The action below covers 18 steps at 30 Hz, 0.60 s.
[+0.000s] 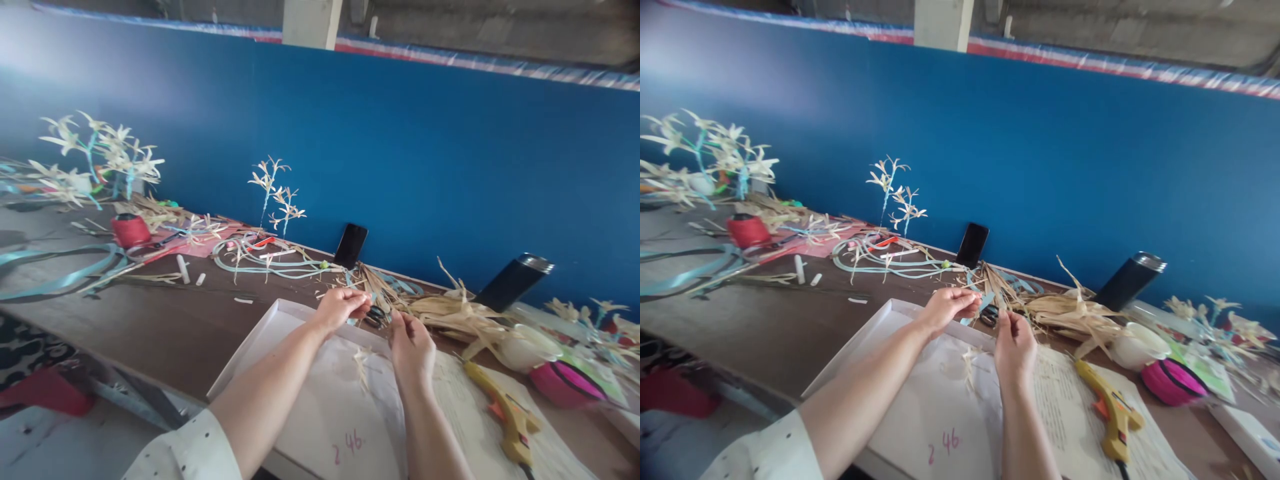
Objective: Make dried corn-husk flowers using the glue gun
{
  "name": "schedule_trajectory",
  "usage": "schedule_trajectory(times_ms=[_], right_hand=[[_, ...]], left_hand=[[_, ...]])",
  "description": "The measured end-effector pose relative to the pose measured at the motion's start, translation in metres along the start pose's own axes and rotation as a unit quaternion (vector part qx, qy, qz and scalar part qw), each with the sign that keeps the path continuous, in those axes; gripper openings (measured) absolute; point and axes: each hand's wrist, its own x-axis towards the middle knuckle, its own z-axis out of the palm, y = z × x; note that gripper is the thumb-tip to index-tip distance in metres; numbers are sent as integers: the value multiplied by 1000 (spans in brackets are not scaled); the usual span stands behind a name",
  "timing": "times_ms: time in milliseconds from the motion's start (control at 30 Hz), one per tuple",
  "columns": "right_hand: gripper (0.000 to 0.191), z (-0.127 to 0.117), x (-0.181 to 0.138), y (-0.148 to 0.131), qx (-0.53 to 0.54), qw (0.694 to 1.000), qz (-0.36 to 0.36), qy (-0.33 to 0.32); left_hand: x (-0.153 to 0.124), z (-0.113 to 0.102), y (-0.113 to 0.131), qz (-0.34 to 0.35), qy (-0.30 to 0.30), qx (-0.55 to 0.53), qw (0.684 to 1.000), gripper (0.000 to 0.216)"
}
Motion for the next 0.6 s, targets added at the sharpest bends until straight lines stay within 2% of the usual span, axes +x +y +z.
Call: schedule_trajectory(times_ms=[133, 233, 367, 600], right_hand=[[45, 1, 0, -1, 1, 1000, 6, -13], [45, 0, 0, -1, 4, 1000, 3, -10], [43, -1, 0, -2, 20, 1000, 15, 15], [41, -2, -1, -5, 95, 994, 33, 38]], left_hand=[[-1, -1, 0, 11, -24, -10, 1000, 32], [-1, -1, 1, 31, -19, -8, 999, 25], [-1, -2, 4, 38, 28, 2, 999, 4], [0, -4, 9, -9, 111, -14, 994, 5]])
